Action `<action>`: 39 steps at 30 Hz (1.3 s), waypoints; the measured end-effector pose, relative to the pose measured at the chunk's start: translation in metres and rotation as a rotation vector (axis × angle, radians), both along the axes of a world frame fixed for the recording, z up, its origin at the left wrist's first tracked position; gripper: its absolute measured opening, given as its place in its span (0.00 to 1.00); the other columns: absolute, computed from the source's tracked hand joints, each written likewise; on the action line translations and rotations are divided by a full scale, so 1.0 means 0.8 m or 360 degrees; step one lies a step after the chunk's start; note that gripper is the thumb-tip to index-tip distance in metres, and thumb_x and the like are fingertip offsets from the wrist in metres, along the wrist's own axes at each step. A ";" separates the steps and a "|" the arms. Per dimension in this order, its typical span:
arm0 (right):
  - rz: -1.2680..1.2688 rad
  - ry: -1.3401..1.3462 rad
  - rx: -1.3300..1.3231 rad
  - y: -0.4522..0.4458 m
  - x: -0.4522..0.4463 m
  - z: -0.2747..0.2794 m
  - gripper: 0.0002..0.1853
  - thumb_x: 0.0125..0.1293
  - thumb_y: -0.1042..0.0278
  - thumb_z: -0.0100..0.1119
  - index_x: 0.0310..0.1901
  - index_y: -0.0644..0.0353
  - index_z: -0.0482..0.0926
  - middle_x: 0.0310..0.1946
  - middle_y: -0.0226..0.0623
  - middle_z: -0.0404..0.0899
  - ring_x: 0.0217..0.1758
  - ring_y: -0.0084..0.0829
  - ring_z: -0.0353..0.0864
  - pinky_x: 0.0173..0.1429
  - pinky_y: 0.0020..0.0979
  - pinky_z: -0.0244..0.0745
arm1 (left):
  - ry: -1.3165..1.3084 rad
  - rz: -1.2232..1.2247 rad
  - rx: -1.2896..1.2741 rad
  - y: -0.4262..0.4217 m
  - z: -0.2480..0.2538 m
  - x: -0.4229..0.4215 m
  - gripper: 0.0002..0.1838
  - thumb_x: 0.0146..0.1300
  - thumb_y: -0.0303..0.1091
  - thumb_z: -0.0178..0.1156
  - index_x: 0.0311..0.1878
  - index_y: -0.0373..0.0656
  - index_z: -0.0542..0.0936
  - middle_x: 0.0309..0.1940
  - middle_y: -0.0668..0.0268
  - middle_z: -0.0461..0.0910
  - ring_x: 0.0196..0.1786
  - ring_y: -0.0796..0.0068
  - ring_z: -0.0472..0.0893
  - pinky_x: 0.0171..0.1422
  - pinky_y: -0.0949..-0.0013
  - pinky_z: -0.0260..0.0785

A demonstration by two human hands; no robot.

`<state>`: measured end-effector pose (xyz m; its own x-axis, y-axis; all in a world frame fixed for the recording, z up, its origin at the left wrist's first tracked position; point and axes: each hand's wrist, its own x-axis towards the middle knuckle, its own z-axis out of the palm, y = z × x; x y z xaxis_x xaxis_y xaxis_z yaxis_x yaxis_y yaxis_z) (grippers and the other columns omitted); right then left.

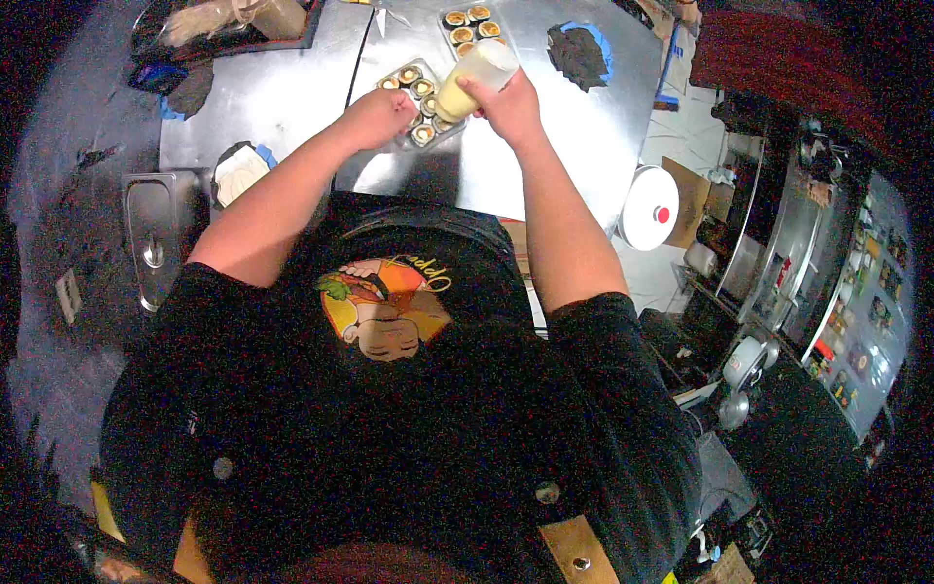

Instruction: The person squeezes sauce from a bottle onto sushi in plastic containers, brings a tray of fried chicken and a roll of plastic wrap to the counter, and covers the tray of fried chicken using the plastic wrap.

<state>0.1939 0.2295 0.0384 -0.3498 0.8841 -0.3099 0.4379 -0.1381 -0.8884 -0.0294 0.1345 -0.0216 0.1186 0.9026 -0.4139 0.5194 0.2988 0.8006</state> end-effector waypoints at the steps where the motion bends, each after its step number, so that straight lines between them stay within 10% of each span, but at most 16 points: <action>1: 0.0003 -0.0001 0.0008 0.002 0.000 -0.002 0.21 0.64 0.58 0.77 0.50 0.64 0.81 0.34 0.35 0.87 0.25 0.22 0.82 0.29 0.25 0.77 | -0.0004 0.0004 -0.0006 0.003 -0.002 0.002 0.16 0.73 0.43 0.58 0.37 0.40 0.84 0.29 0.62 0.87 0.32 0.66 0.85 0.44 0.60 0.77; 39: -0.0034 -0.0047 0.0139 0.010 0.018 -0.031 0.29 0.62 0.55 0.80 0.56 0.67 0.80 0.40 0.41 0.89 0.29 0.27 0.88 0.31 0.29 0.83 | 0.0124 -0.0046 -0.0038 0.015 0.000 0.018 0.15 0.74 0.42 0.58 0.41 0.40 0.85 0.30 0.62 0.88 0.33 0.66 0.85 0.43 0.60 0.77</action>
